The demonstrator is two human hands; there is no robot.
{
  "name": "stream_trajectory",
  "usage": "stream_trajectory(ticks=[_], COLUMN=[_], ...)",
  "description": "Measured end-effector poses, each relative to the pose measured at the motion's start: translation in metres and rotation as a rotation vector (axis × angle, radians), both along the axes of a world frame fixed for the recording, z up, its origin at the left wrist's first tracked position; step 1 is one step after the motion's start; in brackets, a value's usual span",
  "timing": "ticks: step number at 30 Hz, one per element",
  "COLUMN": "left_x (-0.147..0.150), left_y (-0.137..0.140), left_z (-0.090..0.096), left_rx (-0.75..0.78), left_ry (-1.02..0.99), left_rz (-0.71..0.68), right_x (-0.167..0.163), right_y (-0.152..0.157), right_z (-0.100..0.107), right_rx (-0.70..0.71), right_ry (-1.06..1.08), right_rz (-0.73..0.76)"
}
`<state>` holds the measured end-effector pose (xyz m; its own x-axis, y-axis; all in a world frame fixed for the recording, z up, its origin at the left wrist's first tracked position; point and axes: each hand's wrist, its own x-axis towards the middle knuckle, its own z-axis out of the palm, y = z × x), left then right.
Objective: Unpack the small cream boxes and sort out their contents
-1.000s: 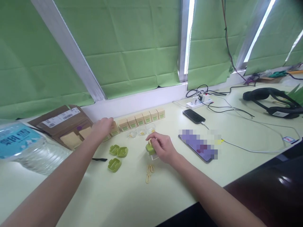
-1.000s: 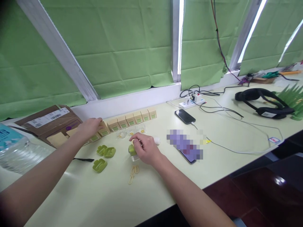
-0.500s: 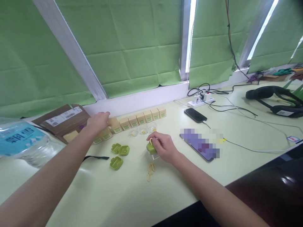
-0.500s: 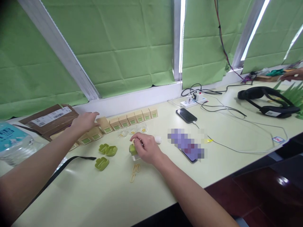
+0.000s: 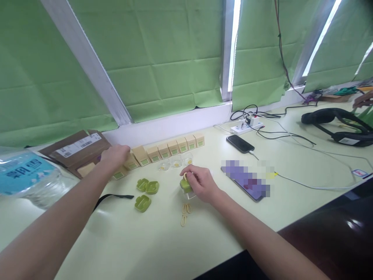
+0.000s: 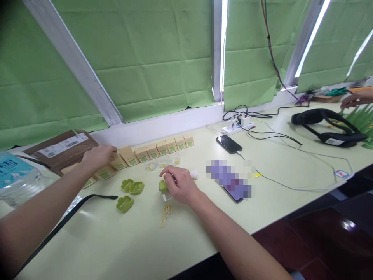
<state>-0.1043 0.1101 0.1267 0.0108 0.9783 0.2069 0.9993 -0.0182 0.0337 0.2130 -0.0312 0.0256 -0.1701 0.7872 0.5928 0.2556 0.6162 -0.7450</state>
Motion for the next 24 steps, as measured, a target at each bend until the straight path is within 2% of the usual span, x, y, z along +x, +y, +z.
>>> stream_trajectory(ticks=[5, 11, 18, 24], left_x=[0.004, 0.001, -0.006, -0.034], left_y=[0.005, 0.008, 0.010, 0.013], left_z=[-0.001, 0.000, -0.003, 0.012], left_rx=[-0.068, -0.077, -0.044, 0.042], left_ry=[0.159, 0.190, 0.047, -0.155], left_rz=[0.043, 0.039, 0.028, -0.008], right_x=[0.000, 0.000, 0.000, 0.000], right_y=[0.001, -0.001, 0.001, 0.000], right_z=[0.000, 0.001, -0.001, -0.001], right_rx=[-0.003, 0.005, -0.001, 0.009], right_ry=[-0.003, 0.007, 0.017, 0.013], right_rz=[-0.011, 0.010, 0.005, 0.023])
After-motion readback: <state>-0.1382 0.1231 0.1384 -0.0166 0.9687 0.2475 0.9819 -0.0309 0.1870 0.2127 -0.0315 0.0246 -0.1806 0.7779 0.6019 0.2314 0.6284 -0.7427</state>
